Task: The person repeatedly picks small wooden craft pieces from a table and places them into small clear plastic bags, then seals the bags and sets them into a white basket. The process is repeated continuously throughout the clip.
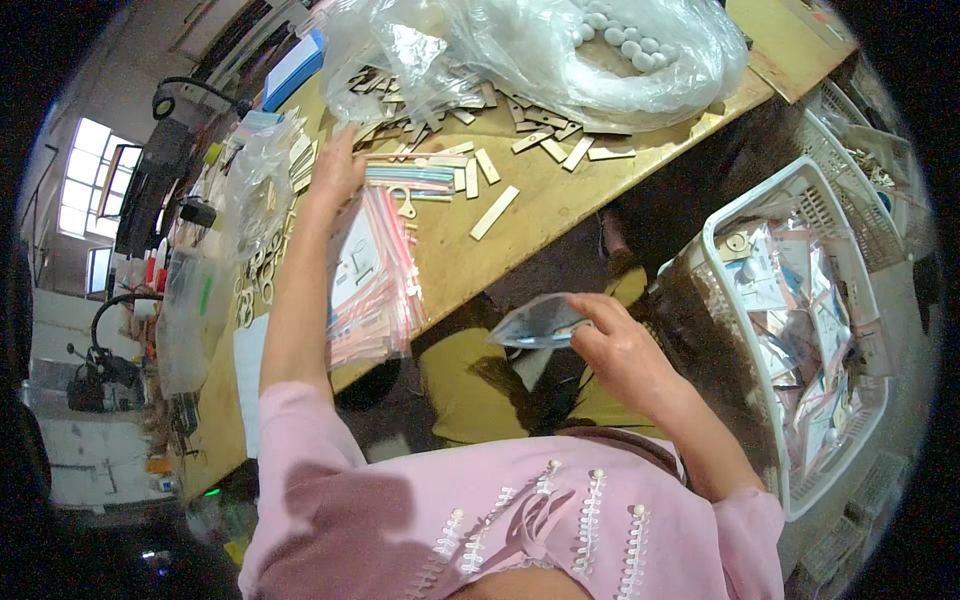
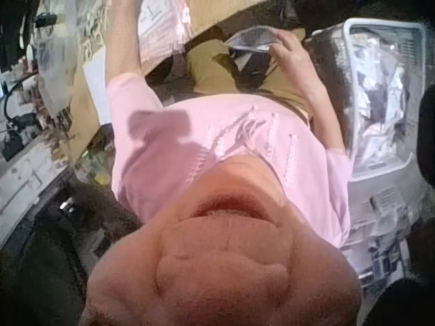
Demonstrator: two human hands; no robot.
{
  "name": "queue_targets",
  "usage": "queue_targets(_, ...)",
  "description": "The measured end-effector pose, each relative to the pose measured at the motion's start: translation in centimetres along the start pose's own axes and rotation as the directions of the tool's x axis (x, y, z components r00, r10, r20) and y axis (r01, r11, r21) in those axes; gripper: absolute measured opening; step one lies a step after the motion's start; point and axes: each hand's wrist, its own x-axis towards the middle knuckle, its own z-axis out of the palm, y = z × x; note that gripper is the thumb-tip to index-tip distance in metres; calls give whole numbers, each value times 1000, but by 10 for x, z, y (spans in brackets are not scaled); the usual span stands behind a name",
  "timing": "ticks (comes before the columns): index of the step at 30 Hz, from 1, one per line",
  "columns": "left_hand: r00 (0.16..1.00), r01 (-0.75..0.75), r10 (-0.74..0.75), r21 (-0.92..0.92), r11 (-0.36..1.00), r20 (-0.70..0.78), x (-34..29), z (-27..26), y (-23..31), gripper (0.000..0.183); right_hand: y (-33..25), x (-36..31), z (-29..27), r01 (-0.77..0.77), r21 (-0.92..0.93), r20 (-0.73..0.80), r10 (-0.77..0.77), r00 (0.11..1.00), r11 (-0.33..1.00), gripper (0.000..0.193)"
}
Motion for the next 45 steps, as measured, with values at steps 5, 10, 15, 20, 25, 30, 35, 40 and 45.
queue_targets(5,980,-53,29,118,992,199,50,20,-38,52,5,-12,-4,-68,-10,13,68,998,998,16)
queue_targets(10,976,-129,91,191,973,196,42,10,-37,44,12,-9,-3,-63,-46,5,63,998,997,16)
queue_targets(15,999,29,-27,-72,997,26,-1,-31,-12,34,15,-2,1,-28,-13,-42,28,999,1000,15)
queue_targets(20,998,63,-50,-751,658,40,-85,-74,90,19,13,7,-6,-7,4,-124,8,992,1000,15)
queue_targets(25,885,-340,463,-613,713,48,-161,-104,217,14,0,18,-10,53,56,-172,-43,984,997,9)
queue_targets(30,831,-406,548,-570,714,95,-146,-75,232,14,1,-2,-7,37,59,-182,-26,983,998,8)
queue_targets(35,883,-458,470,-196,867,17,-60,-31,188,27,8,-30,-3,-24,43,-135,30,990,999,15)
queue_targets(40,735,-655,655,-66,753,175,-3,-7,164,25,11,-49,-3,-61,95,-135,73,988,994,14)
queue_targets(45,724,-619,638,-162,769,264,24,-3,171,18,21,-57,-7,-78,75,-144,88,986,994,14)
